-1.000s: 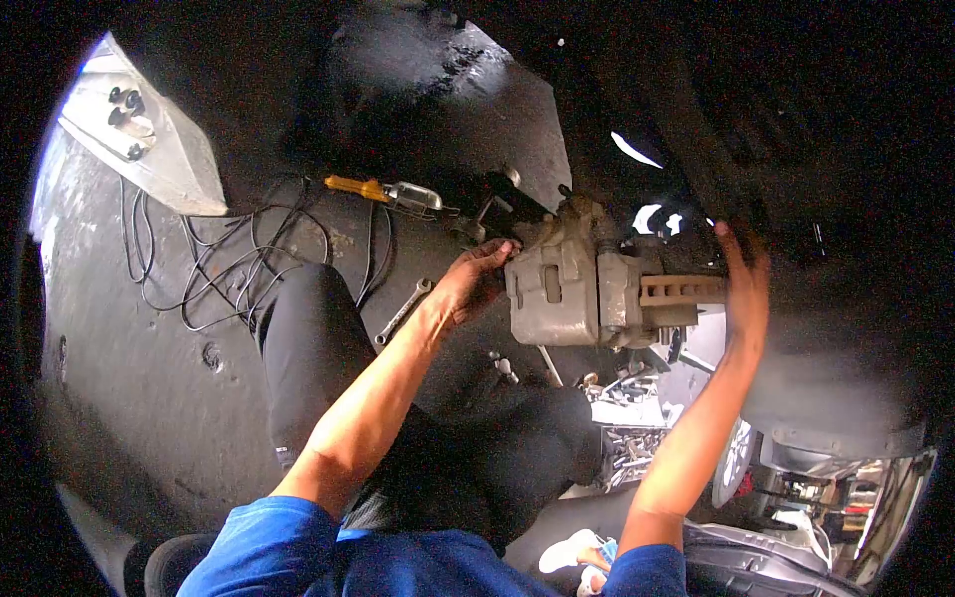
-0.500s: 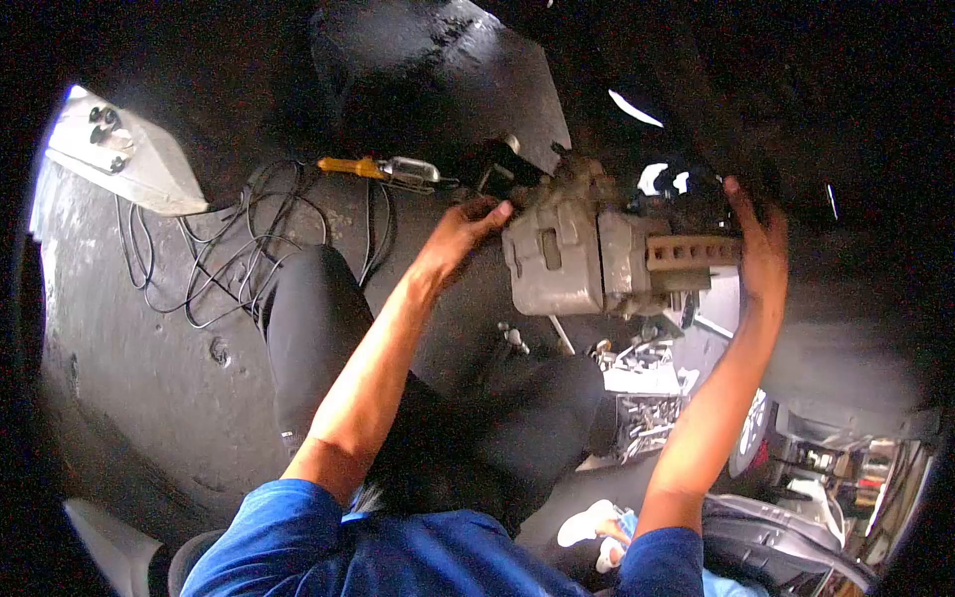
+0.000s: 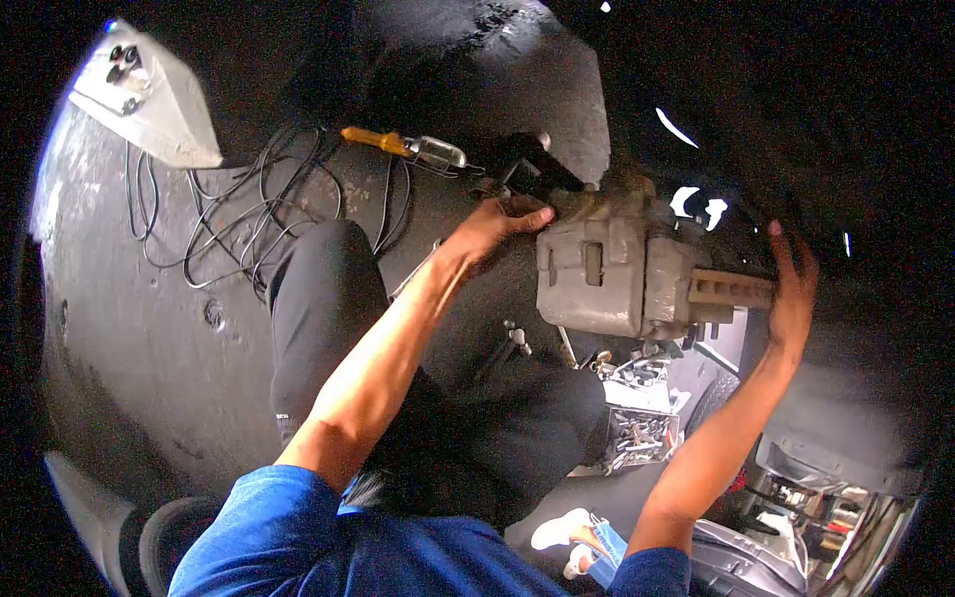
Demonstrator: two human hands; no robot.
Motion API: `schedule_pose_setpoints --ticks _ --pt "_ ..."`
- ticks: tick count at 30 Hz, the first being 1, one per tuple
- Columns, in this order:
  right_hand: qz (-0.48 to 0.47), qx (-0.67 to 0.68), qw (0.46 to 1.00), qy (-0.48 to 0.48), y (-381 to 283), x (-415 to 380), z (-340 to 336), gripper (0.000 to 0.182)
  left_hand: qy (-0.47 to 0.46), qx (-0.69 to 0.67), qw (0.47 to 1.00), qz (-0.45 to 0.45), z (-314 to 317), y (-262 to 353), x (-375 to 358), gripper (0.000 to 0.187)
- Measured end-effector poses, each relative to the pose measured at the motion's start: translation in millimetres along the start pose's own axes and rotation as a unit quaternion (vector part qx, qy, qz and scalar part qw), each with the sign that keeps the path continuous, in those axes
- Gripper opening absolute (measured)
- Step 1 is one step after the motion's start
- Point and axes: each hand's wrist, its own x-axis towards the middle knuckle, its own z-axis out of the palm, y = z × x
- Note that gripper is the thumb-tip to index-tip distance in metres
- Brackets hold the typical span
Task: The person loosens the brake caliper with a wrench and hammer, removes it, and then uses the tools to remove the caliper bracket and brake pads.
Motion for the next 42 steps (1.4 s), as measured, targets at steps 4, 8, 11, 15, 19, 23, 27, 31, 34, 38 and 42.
schedule_pose_setpoints --ticks 4,8,11,15,19,23,27,31,34,38,42 --pt "0.000 0.011 1.000 0.025 -11 -7 5 0.083 -0.100 -0.369 0.924 -0.005 13 -36 3 0.046" --pt "-0.003 -0.007 0.999 0.050 -10 -8 7 0.078 -0.063 -0.090 0.994 0.005 -6 -6 2 0.042" --pt "-0.027 0.009 1.000 0.008 -1 0 3 0.076 -0.036 0.030 0.999 0.021 -8 -7 8 0.041" --pt "-0.023 0.002 1.000 0.019 -15 -4 4 0.072 -0.066 -0.394 0.917 -0.016 16 -27 -4 0.049" --pt "-0.019 -0.008 1.000 0.020 -17 -8 5 0.066 -0.073 0.005 0.996 0.051 -9 -3 2 0.059" --pt "-0.031 0.014 0.999 0.006 -14 -4 3 0.064 -0.097 -0.344 0.934 -0.012 11 -35 1 0.053" --pt "-0.034 0.028 0.999 -0.013 -16 -5 3 0.068 -0.090 -0.248 0.964 0.012 8 -39 7 0.045" --pt "0.021 0.024 0.999 0.025 -19 -11 7 0.083 -0.036 -0.083 0.995 -0.033 3 13 -17 0.034" --pt "0.019 0.022 0.999 0.028 -24 -11 6 0.094 -0.081 -0.422 0.903 -0.023 20 -30 -5 0.031" --pt "0.026 0.007 0.999 0.033 -14 -9 4 0.091 -0.058 -0.087 0.994 0.014 4 -3 -4 0.034" --pt "0.026 0.021 0.999 0.031 -25 -15 7 0.086 -0.065 -0.206 0.975 -0.043 8 -7 -8 0.037"
